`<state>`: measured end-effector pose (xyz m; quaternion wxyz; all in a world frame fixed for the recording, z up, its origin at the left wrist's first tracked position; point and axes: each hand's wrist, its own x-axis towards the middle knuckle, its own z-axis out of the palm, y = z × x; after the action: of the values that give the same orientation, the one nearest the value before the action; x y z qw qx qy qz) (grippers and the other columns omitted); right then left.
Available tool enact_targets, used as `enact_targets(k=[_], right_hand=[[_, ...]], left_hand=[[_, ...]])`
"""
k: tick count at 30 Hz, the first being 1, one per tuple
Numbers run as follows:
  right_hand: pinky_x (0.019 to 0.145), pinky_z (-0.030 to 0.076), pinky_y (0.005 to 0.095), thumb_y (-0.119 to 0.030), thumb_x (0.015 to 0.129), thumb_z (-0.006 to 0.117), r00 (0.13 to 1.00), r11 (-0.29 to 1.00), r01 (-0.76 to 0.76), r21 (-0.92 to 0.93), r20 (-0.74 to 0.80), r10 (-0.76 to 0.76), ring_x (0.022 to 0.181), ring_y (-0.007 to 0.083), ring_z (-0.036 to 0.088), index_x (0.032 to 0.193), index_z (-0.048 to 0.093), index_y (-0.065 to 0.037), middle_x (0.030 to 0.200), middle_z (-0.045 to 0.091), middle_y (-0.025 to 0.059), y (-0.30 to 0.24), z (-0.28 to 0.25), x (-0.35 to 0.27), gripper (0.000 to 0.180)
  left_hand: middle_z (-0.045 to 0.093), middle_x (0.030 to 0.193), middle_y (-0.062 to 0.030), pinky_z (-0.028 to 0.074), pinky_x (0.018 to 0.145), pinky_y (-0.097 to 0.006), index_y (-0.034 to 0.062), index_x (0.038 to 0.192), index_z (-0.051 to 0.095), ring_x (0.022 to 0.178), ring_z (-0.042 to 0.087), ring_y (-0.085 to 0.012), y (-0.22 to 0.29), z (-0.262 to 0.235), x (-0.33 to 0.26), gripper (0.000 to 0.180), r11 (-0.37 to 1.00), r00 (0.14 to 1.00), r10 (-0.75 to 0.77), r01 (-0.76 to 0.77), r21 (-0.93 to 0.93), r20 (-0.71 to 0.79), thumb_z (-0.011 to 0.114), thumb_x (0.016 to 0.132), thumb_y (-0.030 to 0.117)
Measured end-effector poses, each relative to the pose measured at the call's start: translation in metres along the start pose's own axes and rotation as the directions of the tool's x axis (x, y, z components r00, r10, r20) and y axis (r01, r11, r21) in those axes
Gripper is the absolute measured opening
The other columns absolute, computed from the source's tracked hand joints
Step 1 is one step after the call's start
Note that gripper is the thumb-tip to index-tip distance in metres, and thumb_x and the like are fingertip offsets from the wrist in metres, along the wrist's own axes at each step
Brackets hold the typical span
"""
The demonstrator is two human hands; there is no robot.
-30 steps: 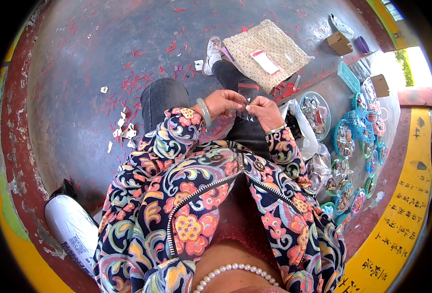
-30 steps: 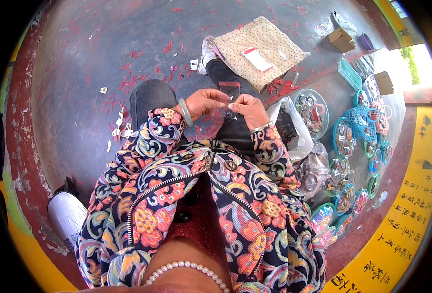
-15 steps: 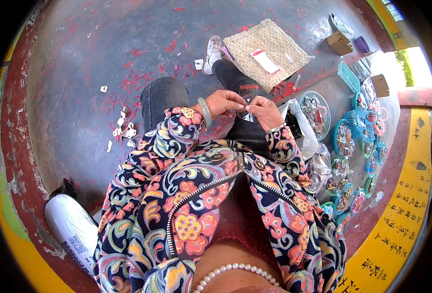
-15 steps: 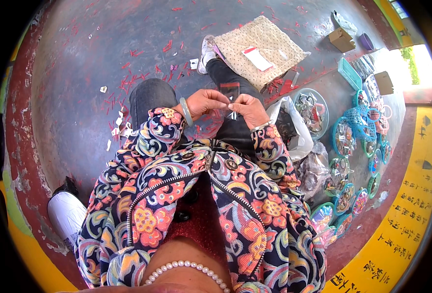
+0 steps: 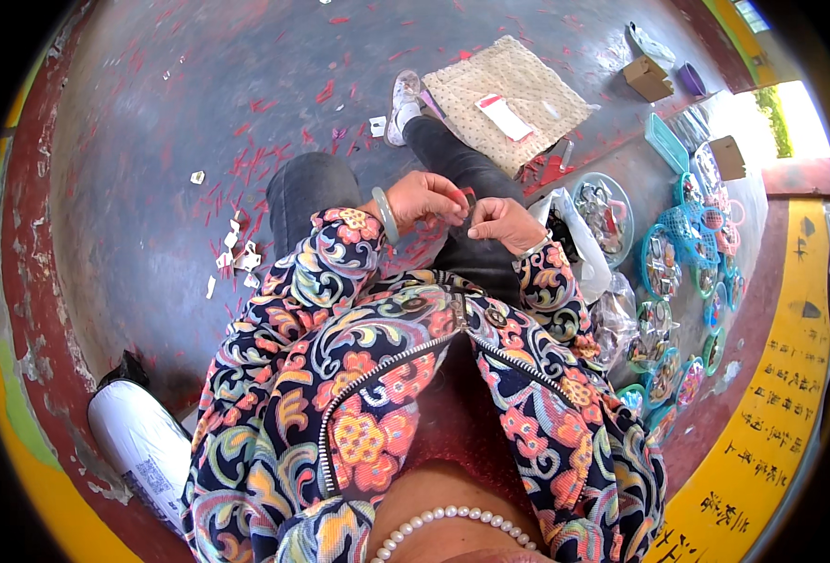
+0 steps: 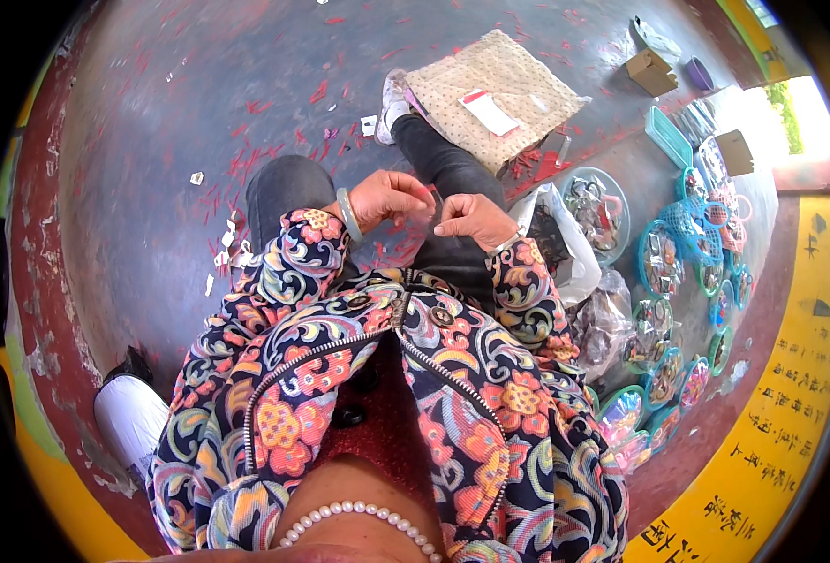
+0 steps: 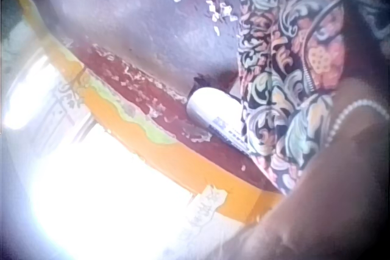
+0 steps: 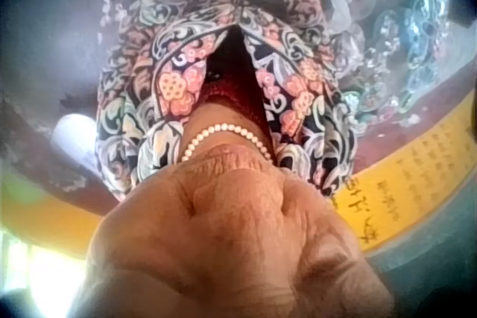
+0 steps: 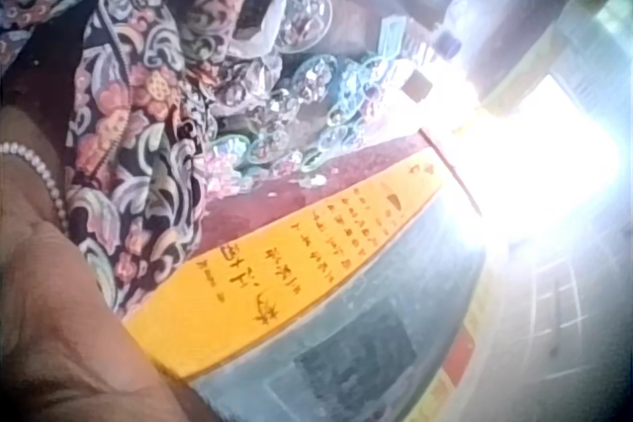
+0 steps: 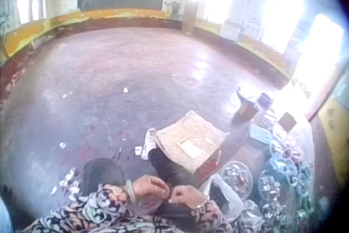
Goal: The person sits on the floor and repeatedly picks up small dark objects from a white bag, places them into clear plastic bags, and seals them. The person handles the items one by one, manipulating the plastic bags to close them before setting them aside.
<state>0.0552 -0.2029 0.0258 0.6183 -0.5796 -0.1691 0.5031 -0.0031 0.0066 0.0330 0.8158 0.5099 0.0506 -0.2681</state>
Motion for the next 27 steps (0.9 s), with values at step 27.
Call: enact_targets(k=[27], right_hand=[[0.068, 0.046, 0.0316, -0.005, 0.073, 0.054, 0.574, 0.149, 0.255, -0.955, 0.026, -0.818, 0.08, 0.0244, 0.057, 0.091, 0.057, -0.006, 0.088, 0.059, 0.0086, -0.026, 0.051, 0.009, 0.019]], left_hand=[[0.061, 0.068, -0.0065, 0.045, 0.043, -0.024, 0.0014, 0.08, 0.057, 0.059, 0.062, -0.0148, -0.012, -0.009, 0.011, 0.014, 0.918, 0.904, 0.156, 0.016, 0.396, -0.398, 0.063, 0.071, 0.01]])
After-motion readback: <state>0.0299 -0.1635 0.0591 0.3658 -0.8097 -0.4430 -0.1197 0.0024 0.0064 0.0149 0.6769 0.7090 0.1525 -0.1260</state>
